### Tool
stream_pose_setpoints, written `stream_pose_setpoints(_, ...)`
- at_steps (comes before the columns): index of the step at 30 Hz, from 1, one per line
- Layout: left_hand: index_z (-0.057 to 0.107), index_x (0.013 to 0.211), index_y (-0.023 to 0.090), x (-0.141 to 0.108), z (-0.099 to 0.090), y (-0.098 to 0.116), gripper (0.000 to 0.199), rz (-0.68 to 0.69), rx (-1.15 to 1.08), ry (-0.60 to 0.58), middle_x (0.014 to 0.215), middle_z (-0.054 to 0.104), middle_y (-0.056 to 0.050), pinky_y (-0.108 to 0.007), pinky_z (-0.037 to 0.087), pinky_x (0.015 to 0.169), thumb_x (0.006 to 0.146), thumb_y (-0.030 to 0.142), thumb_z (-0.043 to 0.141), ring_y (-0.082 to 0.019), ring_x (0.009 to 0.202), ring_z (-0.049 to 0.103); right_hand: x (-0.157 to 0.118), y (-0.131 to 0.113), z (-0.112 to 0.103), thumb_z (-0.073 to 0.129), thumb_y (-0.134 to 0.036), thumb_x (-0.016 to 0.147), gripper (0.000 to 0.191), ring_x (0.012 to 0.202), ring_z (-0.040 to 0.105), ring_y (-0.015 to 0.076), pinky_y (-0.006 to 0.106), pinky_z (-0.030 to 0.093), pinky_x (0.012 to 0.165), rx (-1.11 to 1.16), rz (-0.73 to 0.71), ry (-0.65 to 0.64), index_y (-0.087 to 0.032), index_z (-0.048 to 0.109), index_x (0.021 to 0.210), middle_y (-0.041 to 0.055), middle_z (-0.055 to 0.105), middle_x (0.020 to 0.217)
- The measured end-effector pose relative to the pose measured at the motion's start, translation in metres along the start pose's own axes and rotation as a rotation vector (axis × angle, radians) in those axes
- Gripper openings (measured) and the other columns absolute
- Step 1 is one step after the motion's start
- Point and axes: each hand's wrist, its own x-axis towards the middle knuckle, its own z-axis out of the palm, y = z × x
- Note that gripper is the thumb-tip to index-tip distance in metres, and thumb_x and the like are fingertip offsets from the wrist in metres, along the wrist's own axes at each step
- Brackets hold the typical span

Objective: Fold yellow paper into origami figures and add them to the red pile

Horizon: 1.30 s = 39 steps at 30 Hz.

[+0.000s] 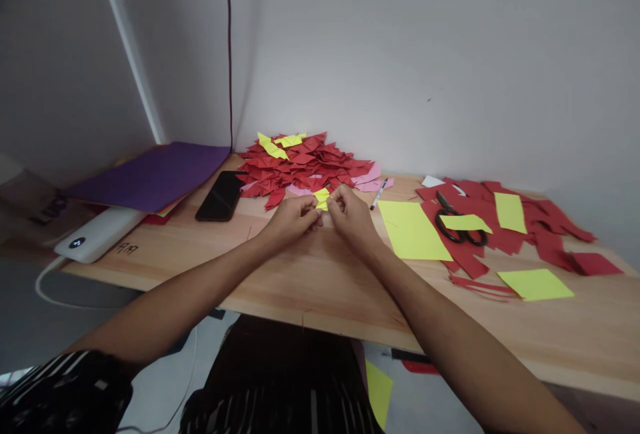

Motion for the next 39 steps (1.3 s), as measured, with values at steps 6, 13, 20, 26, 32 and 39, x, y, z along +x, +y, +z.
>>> stream_pose_setpoints(6,0.055,0.070,0.013,0.002,0.003,-0.009,0.017,-0.080,-0.213,-0.018,0.063,0.064,-0.003,-0.018,0.044,0.051,0.083,0.024,0.056,-0.007,0.050,0.056,-0.002,0.000,0.002,0.049,-0.028,0.086,0.012,0.062,0.045,0.0142,0.028,0.034,0.059,0.012,-0.037,-0.008,-0.022,0.047,0.076,-0.0022,0.049,0.067)
stream_pose_setpoints(13,0.059,0.064,0.012,-0.001,0.004,-0.003,0.028,-0.037,-0.144,-0.006,0.057,0.062,-0.002,-0.016,0.042,0.050,0.088,0.025,0.052,-0.006,0.049,0.054,-0.001,0.003,0.001,0.049,-0.031,0.087,0.014,0.061,0.045,0.0141,0.028,0.035,0.058,0.013,-0.055,-0.029,-0.022,0.047,0.077,-0.0021,0.049,0.067)
stream_pose_setpoints(20,0.051,0.065,0.013,0.007,0.003,-0.008,0.018,-0.232,-0.398,-0.022,0.054,0.062,-0.001,-0.017,0.043,0.042,0.083,0.014,0.054,-0.007,0.041,0.054,-0.003,-0.002,0.004,0.050,-0.030,0.086,0.013,0.062,0.046,0.0143,0.028,0.035,0.059,0.004,-0.065,-0.047,-0.021,0.048,0.077,-0.0018,0.050,0.067)
stream_pose_setpoints(26,0.052,0.061,0.012,0.007,0.000,-0.004,0.020,-0.287,-0.463,0.048,0.052,0.061,-0.001,-0.016,0.039,0.040,0.081,0.009,0.054,-0.005,0.038,0.051,-0.001,0.004,0.007,0.052,-0.028,0.083,0.011,0.064,0.048,0.0141,0.027,0.037,0.059,0.155,0.021,-0.044,-0.020,0.053,0.091,-0.0019,0.052,0.072)
stream_pose_setpoints(32,0.051,0.063,0.013,0.009,-0.001,-0.008,0.018,-0.223,-0.427,0.063,0.052,0.061,0.001,-0.015,0.038,0.040,0.080,0.013,0.057,-0.004,0.038,0.050,-0.001,0.005,0.006,0.052,-0.033,0.083,0.017,0.061,0.044,0.0138,0.027,0.033,0.056,0.083,-0.008,-0.182,-0.021,0.048,0.072,-0.0022,0.049,0.064)
stream_pose_setpoints(39,0.049,0.062,0.014,0.011,-0.002,-0.011,0.018,-0.239,-0.362,0.011,0.049,0.060,0.001,-0.015,0.036,0.039,0.078,0.009,0.054,-0.005,0.037,0.050,0.001,0.005,0.004,0.051,-0.026,0.078,0.014,0.061,0.044,0.0138,0.027,0.033,0.057,0.084,0.014,-0.207,-0.021,0.046,0.065,-0.0026,0.049,0.062)
